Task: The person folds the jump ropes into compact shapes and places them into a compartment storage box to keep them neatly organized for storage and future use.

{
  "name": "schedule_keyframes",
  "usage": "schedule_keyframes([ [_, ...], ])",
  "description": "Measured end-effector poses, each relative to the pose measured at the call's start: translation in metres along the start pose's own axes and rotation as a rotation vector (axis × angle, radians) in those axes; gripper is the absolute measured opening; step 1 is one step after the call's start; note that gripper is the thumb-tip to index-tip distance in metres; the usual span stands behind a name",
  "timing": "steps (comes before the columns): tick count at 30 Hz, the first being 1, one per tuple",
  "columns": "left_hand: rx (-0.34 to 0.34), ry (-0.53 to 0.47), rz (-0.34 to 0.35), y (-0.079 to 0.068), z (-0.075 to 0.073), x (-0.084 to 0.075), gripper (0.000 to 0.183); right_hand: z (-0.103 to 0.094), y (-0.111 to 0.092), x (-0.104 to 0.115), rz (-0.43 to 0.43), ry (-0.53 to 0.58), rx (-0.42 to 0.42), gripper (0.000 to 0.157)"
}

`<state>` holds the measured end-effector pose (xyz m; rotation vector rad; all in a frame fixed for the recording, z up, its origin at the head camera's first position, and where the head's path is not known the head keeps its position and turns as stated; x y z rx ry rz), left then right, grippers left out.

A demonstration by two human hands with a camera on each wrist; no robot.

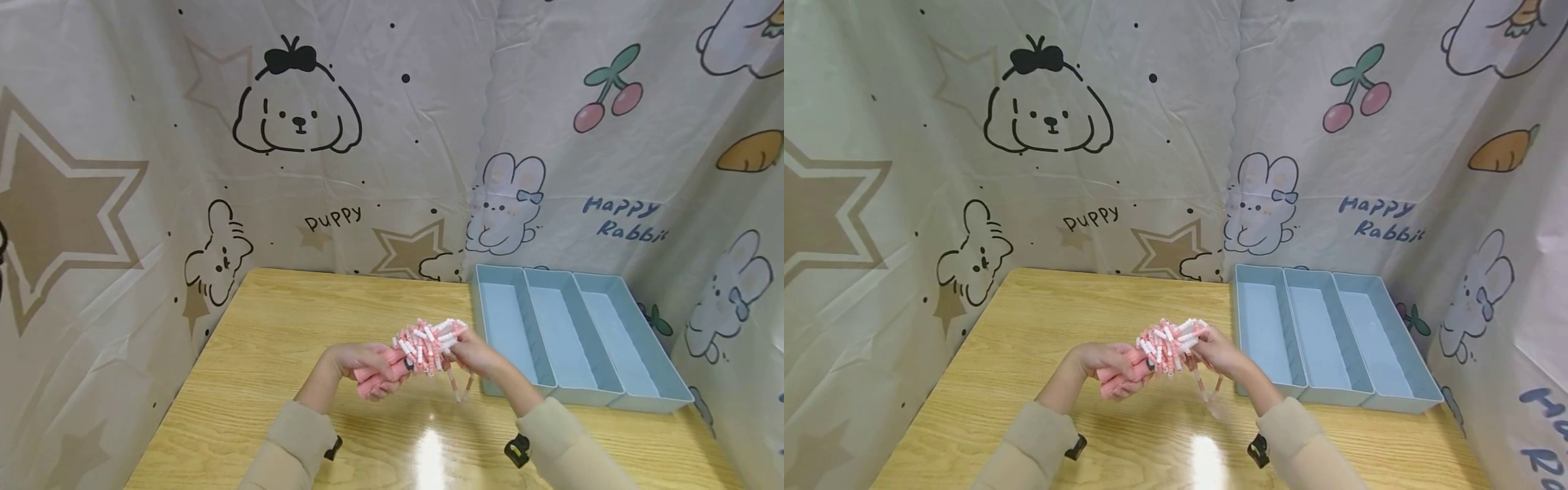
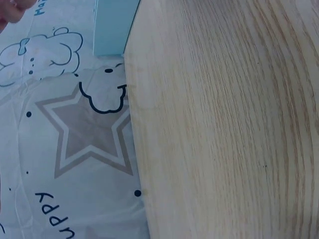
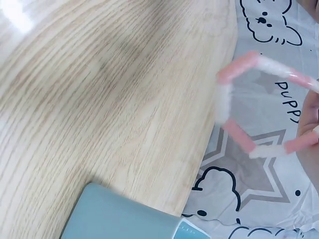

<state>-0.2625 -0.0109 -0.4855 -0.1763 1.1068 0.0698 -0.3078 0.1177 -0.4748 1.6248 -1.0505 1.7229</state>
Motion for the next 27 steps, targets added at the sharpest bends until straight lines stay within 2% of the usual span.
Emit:
schedule_keyframes([
  [5,-0.045,0.000,0.043,-0.003,-0.007,-0.003,0.015,0.004,0.000,0.000,-0.061,-0.010,0.062,0.030],
  [8,-0.075,-0.005,0.069,-0.005,-0.011,-0.004,0.017,0.005,-0.002,-0.001,-0.050,-0.045,0.067,0.043],
  [12,-0.117,-0.005,0.083,-0.008,-0.016,-0.006,0.016,0.007,-0.006,-0.001,-0.032,-0.065,0.059,0.049],
  [22,-0.172,0.025,0.088,-0.010,-0.026,-0.001,0.013,0.007,-0.010,-0.004,0.046,-0.044,0.041,0.041],
  [27,-0.197,0.022,0.089,-0.011,-0.028,0.000,0.012,0.009,-0.011,-0.007,0.115,0.068,0.077,0.043],
])
Point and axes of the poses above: each hand's wrist, its own y-axis towards the middle knuckle, its own z-axis out of the palm, x = y × z, the point moved 8 cm from there along y, towards the middle knuckle, and after that the axes turned 5 degrees about z, right-handed, at the moved point
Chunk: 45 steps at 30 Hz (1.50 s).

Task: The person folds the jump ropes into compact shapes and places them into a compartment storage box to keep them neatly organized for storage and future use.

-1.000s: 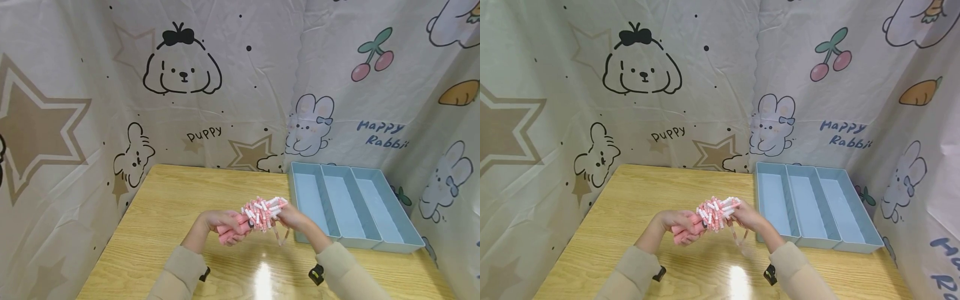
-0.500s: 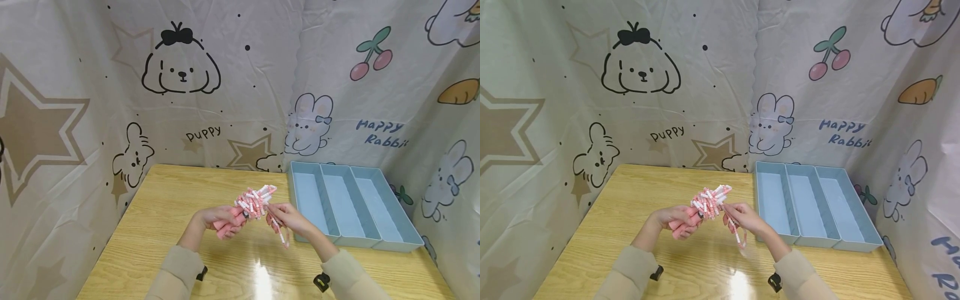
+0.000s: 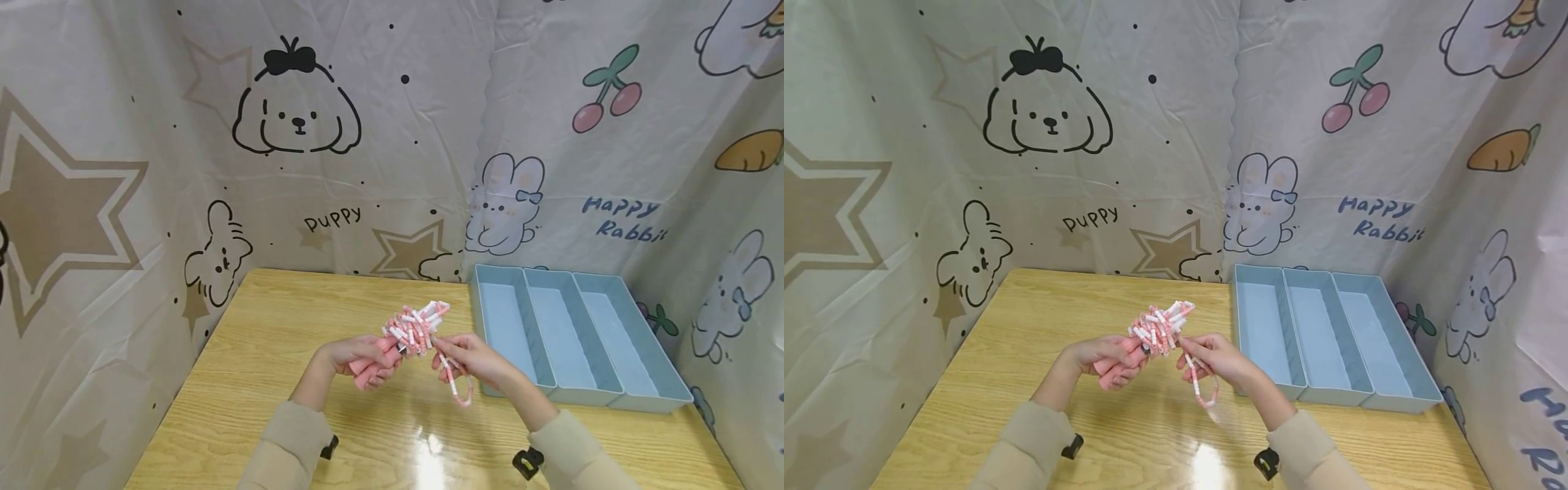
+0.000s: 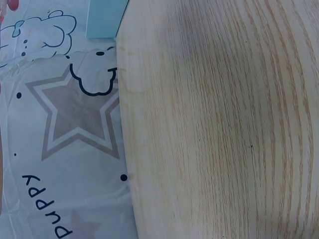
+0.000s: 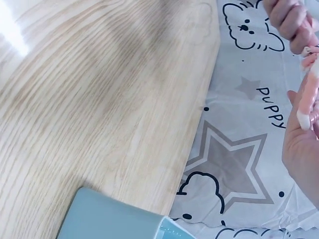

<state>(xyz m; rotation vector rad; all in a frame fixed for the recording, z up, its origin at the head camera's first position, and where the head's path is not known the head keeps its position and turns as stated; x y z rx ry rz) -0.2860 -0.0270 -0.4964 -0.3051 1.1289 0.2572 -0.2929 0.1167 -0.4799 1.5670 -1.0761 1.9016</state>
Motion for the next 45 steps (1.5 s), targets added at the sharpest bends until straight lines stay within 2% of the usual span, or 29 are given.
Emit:
schedule_keyframes([
  [5,0.004,-0.008,0.004,0.000,-0.002,0.001,0.012,0.004,-0.001,0.001,0.038,0.103,0.047,0.040],
  [9,0.021,0.000,0.016,-0.003,0.009,-0.009,0.011,0.006,-0.003,0.004,0.052,0.155,0.065,0.025],
  [13,0.038,0.004,0.025,-0.006,0.017,-0.017,0.011,0.009,-0.005,0.007,0.055,0.174,0.088,0.021],
  [21,0.030,0.016,0.025,-0.005,0.015,-0.016,0.012,0.013,-0.009,0.012,0.060,0.164,0.082,0.021],
  [28,0.015,0.018,0.015,-0.005,0.012,-0.015,0.012,0.011,-0.013,0.015,0.091,0.091,-0.026,0.020],
  [33,0.004,0.026,0.006,-0.005,0.012,-0.015,0.012,0.008,-0.016,0.019,0.101,-0.013,-0.121,0.022],
  [39,0.003,0.034,-0.002,-0.003,0.007,-0.011,0.014,0.011,-0.021,0.029,0.079,-0.186,-0.141,0.019],
  [45,-0.080,0.012,-0.024,-0.001,-0.012,0.001,0.017,0.010,-0.026,0.036,0.073,-0.207,-0.146,0.030],
])
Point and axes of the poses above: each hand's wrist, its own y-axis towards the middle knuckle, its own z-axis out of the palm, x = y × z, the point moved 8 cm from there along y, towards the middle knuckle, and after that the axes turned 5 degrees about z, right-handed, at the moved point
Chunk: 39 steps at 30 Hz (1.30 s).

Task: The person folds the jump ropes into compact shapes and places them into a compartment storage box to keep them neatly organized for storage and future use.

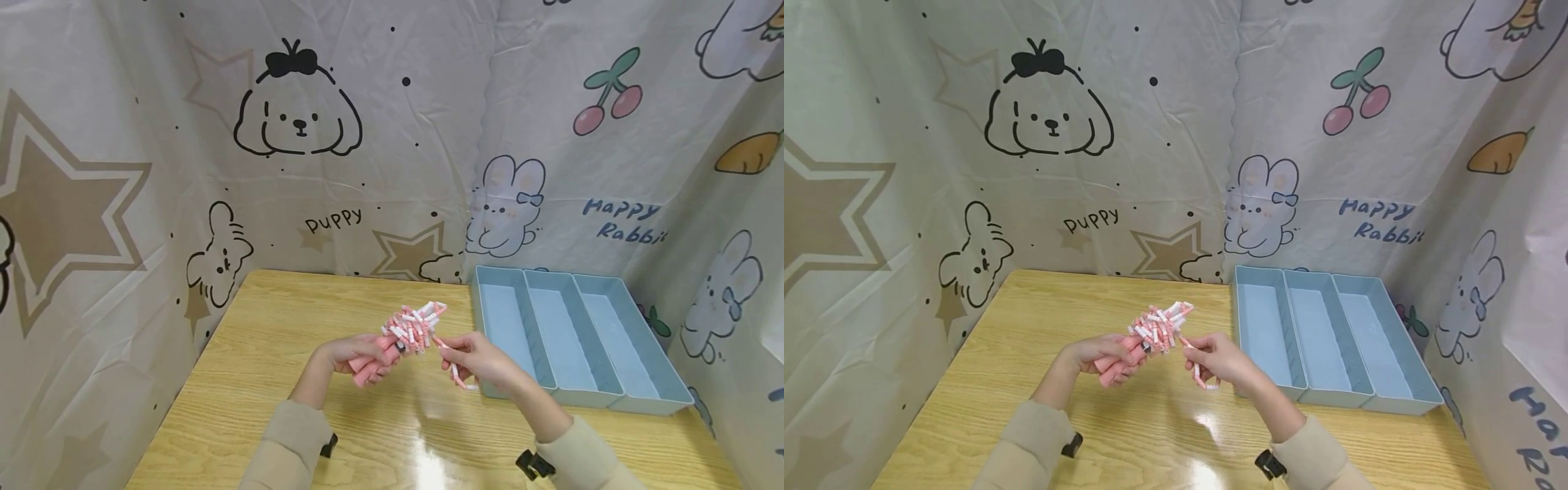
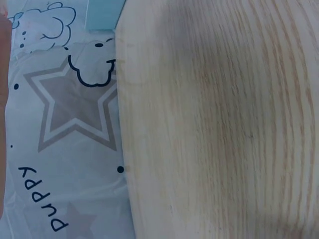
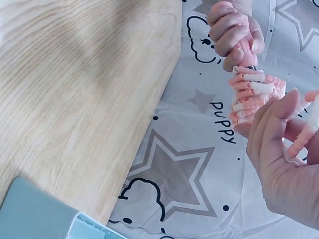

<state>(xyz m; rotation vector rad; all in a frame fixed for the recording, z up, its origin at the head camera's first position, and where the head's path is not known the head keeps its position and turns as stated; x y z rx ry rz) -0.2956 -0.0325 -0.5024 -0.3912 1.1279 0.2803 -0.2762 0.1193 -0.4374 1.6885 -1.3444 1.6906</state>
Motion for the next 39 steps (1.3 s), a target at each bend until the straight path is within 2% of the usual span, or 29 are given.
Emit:
schedule_keyframes([
  [8,-0.030,0.004,0.002,0.000,-0.005,0.004,0.016,-0.005,-0.002,0.007,-0.037,0.039,-0.051,0.037],
  [16,-0.035,0.016,-0.020,0.002,-0.005,0.007,0.017,-0.007,-0.005,0.017,-0.059,-0.081,-0.121,0.029],
  [20,-0.032,0.028,-0.032,0.002,-0.004,0.006,0.017,-0.009,-0.006,0.023,-0.061,-0.145,-0.130,0.023],
  [30,0.023,0.028,-0.052,0.001,0.005,0.005,0.013,-0.009,-0.004,0.034,-0.051,-0.165,-0.036,0.021],
  [34,0.036,0.020,-0.100,0.001,0.004,0.010,0.012,-0.008,-0.001,0.036,-0.040,-0.187,0.024,0.020],
  [39,0.072,0.012,-0.163,-0.001,0.009,0.014,0.014,-0.006,0.001,0.042,-0.078,-0.245,0.101,0.018],
])
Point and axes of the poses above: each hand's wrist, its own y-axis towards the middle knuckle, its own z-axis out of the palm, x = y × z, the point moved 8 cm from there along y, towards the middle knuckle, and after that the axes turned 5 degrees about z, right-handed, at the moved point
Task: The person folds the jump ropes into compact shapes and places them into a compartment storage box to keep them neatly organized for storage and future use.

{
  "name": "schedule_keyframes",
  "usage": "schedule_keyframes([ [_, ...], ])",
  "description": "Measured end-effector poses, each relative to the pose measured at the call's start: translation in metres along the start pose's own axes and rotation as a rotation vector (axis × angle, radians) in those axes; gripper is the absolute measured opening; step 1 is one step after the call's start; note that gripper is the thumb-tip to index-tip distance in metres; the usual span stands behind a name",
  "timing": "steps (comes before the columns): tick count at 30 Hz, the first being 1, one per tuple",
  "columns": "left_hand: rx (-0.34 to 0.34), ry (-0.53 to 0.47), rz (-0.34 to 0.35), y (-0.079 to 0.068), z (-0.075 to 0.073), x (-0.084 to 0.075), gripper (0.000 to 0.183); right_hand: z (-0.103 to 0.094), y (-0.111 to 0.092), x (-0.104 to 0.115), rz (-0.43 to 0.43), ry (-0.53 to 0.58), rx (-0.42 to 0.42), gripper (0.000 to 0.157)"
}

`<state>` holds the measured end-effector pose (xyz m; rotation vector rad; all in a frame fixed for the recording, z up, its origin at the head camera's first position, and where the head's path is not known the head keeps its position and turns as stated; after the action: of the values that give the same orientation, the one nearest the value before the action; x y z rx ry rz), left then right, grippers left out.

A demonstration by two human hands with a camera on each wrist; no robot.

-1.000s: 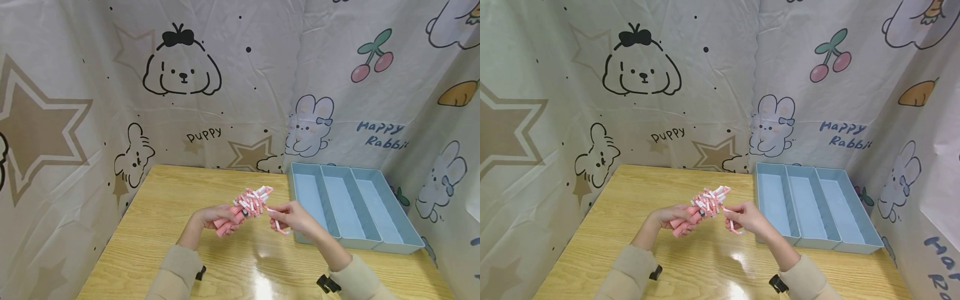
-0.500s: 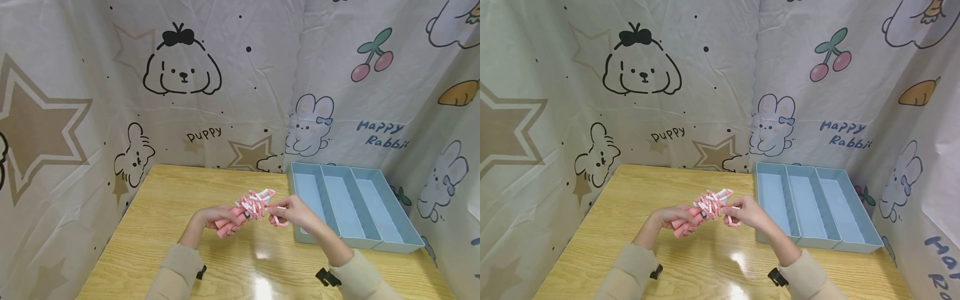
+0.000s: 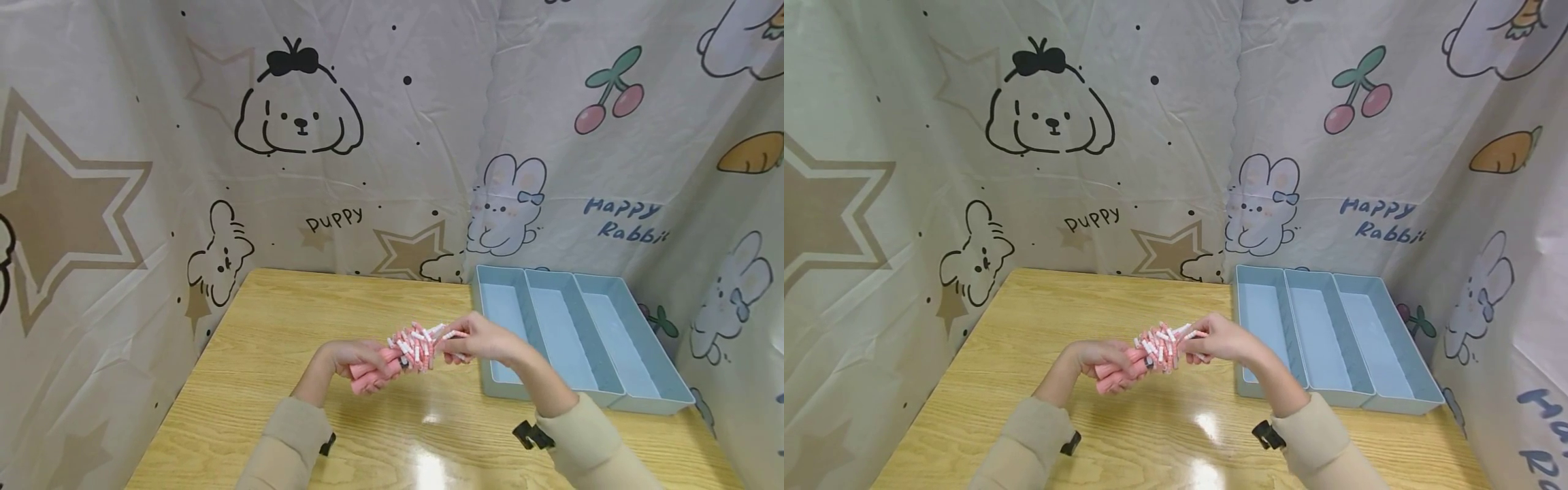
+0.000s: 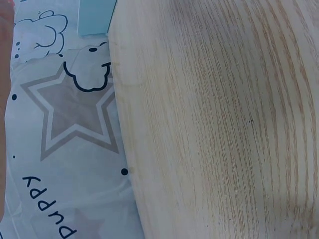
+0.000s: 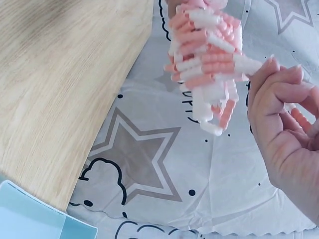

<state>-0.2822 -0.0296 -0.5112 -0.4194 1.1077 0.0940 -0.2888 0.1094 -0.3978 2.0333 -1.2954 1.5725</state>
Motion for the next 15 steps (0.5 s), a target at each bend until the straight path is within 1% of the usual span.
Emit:
schedule_keyframes([
  [5,0.052,-0.015,-0.027,0.001,0.005,0.001,0.013,-0.004,0.003,0.007,-0.055,-0.078,0.040,0.016],
  [8,0.061,0.001,-0.052,0.001,0.006,0.002,0.011,-0.007,0.005,0.010,-0.076,-0.101,0.049,0.013],
  [12,0.061,0.027,-0.080,-0.001,0.008,0.002,0.010,-0.007,0.007,0.014,-0.107,-0.100,0.073,0.010],
  [15,0.078,0.022,-0.089,-0.001,0.010,0.002,0.009,-0.007,0.008,0.017,-0.151,-0.087,0.093,0.009],
])
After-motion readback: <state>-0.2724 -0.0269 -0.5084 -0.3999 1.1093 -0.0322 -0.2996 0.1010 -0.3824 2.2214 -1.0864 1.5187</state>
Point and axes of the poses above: each hand's wrist, its own y-axis towards the middle knuckle, its own z-axis out of the palm, x = y × z, the point moved 8 cm from there along y, towards the middle knuckle, and after that the axes turned 5 degrees about z, right-handed, at the moved point
